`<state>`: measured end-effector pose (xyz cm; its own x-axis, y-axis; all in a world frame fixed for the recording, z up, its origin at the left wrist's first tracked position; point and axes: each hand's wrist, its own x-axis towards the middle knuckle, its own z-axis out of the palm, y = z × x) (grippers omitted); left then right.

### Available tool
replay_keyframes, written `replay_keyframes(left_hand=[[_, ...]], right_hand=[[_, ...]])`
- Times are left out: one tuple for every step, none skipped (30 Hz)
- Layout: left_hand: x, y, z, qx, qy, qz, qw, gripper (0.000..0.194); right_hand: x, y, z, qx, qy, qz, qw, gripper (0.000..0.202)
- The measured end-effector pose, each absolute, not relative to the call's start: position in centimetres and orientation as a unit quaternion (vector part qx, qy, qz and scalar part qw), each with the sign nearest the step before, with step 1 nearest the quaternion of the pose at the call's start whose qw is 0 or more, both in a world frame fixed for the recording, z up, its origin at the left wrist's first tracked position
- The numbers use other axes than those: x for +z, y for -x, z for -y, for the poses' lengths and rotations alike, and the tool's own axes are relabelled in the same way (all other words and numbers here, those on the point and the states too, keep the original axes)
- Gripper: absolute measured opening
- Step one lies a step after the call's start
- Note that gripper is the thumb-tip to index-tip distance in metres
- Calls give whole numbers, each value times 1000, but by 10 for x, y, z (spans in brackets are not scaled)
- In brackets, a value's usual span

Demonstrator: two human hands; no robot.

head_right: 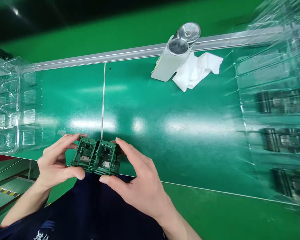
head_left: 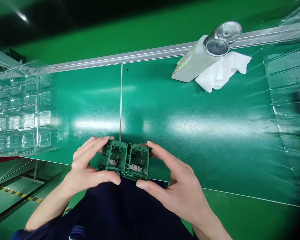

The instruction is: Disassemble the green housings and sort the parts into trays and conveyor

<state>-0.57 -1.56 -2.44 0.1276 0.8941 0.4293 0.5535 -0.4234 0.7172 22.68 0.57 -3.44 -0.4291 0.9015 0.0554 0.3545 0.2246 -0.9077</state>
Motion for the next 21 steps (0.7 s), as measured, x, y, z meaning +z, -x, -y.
replay_keyframes(left_hand=[[-24,5,17,430,-713,-513,208,72],[-25,5,19,428,-703,-525,217,71],[-25,4,21,427,-693,-536,224,70],[-25,4,22,426,-684,-546,230,69],[-26,3,24,426,-675,-554,238,68],[-26,3,25,425,-666,-560,249,68],[-25,2,26,424,-657,-565,264,68],[-25,2,27,420,-649,-568,282,68],[-24,3,28,413,-644,-568,302,69],[-23,4,29,402,-642,-568,322,71],[-22,6,29,388,-643,-567,339,72],[-21,7,29,372,-646,-566,353,73],[-20,9,29,356,-650,-564,363,73],[-19,11,29,343,-657,-561,368,71],[-17,13,28,331,-668,-556,368,70],[-16,15,26,323,-683,-546,362,68],[-14,17,24,318,-705,-532,346,67],[-12,19,21,316,-733,-513,316,66],[-10,22,18,315,-766,-492,268,64],[-8,26,14,315,-799,-470,202,62],[-4,30,9,311,-832,-443,122,58]], right_hand=[[-35,-228,-6,457,441,709,305,66],[-35,-229,-7,468,446,699,305,65],[-36,-230,-7,477,451,690,305,65],[-35,-230,-7,482,455,685,304,64],[-35,-231,-7,484,458,681,303,64],[-35,-231,-7,485,459,681,300,64],[-34,-231,-7,483,461,683,297,64],[-34,-231,-7,477,463,688,292,65],[-33,-231,-7,466,464,696,288,65],[-33,-231,-7,452,463,707,287,65],[-33,-230,-7,436,458,719,289,65],[-32,-230,-8,418,450,732,294,65],[-31,-229,-9,401,438,747,299,65],[-30,-228,-10,384,424,762,304,64],[-29,-228,-13,362,408,780,307,63],[-27,-228,-15,335,389,801,307,61],[-24,-230,-19,297,367,826,307,58],[-21,-232,-23,252,341,853,305,55],[-18,-235,-27,201,314,877,303,50],[-13,-239,-31,151,286,897,301,46],[-8,-244,-36,108,259,912,299,42]])
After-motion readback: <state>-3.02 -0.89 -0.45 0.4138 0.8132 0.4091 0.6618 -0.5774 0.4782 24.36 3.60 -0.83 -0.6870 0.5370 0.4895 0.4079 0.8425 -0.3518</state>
